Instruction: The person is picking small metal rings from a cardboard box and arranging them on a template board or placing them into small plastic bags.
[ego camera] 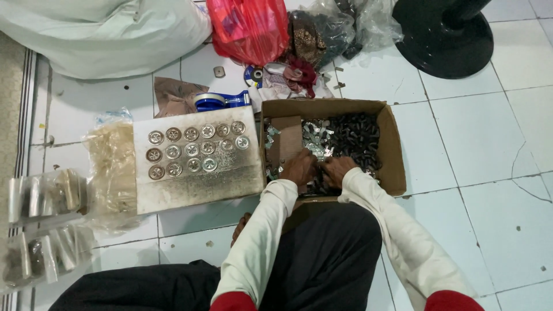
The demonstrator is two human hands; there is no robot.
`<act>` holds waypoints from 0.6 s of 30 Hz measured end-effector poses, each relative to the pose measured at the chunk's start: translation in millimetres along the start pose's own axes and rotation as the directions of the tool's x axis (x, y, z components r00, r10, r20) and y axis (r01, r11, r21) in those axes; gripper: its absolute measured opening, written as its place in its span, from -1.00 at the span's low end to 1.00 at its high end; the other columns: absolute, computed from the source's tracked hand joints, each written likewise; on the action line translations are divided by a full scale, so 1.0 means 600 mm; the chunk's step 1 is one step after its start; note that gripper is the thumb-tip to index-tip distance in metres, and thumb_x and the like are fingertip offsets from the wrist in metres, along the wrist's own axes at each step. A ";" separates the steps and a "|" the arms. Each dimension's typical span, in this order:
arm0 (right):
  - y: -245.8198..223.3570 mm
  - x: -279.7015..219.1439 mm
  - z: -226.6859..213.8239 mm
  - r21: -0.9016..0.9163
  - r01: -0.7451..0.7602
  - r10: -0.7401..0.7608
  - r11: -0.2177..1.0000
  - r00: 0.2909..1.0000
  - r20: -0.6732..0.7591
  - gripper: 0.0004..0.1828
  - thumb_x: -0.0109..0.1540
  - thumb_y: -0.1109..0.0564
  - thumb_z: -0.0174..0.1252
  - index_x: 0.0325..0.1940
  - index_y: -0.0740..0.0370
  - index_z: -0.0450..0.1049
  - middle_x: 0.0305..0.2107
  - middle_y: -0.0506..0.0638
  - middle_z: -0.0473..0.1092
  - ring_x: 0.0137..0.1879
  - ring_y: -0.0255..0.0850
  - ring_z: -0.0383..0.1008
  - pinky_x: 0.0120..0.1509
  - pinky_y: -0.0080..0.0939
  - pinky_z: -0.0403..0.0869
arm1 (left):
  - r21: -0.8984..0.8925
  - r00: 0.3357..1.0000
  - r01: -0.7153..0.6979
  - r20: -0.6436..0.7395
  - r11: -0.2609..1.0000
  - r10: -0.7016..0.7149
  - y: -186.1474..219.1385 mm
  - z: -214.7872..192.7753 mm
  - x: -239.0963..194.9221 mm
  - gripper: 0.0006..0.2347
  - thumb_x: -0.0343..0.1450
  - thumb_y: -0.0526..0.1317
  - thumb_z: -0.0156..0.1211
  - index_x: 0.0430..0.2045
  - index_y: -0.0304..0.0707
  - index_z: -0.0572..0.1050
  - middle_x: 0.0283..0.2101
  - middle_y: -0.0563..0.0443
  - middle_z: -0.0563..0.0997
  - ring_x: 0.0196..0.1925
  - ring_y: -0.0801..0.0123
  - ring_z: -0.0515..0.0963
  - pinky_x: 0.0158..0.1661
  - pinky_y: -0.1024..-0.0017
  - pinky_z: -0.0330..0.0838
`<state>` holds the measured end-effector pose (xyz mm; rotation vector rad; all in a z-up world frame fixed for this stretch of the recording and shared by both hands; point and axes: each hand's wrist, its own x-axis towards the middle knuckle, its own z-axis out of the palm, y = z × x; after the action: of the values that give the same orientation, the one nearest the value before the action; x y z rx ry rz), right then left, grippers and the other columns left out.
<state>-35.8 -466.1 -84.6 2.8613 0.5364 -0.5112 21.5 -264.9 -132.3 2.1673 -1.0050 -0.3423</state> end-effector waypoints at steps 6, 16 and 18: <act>0.029 -0.036 0.070 -0.036 -0.177 0.168 0.984 0.969 -0.180 -0.82 0.20 -0.05 0.06 -0.21 -0.03 0.49 -0.36 -0.07 0.53 -0.33 -0.05 0.62 -0.28 -0.04 0.58 | -0.358 0.999 0.042 0.019 0.933 -0.038 0.016 -0.005 0.004 -0.74 0.41 -0.30 0.05 -0.02 -0.33 0.42 -0.10 -0.40 0.51 0.04 -0.37 0.55 -0.02 -0.09 0.49; 0.053 -0.104 -0.001 0.056 -0.245 0.248 0.968 0.968 -0.038 -0.84 0.30 -0.07 0.02 -0.19 -0.03 0.44 -0.51 -0.03 0.52 -0.51 -0.12 0.52 -0.41 -0.07 0.52 | -0.324 0.991 0.100 0.112 0.941 -0.067 0.093 -0.076 -0.021 -0.83 0.39 -0.38 0.20 -0.20 -0.30 0.64 -0.15 -0.35 0.67 -0.01 -0.25 0.65 0.00 0.01 0.55; 0.049 -0.108 -0.004 0.139 -0.320 0.319 0.937 0.947 0.033 -0.80 0.31 -0.11 0.05 -0.08 -0.07 0.49 -0.45 -0.05 0.56 -0.43 -0.10 0.58 -0.40 -0.04 0.54 | -0.292 0.986 0.135 0.137 0.947 -0.099 0.090 -0.071 -0.020 -0.84 0.39 -0.28 0.26 -0.20 -0.23 0.65 -0.12 -0.32 0.68 0.02 -0.21 0.65 0.02 0.00 0.56</act>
<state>-80.7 -513.0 -55.0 2.9935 0.0267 -0.5234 4.8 -258.6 -64.6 1.9498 -0.8289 -0.6475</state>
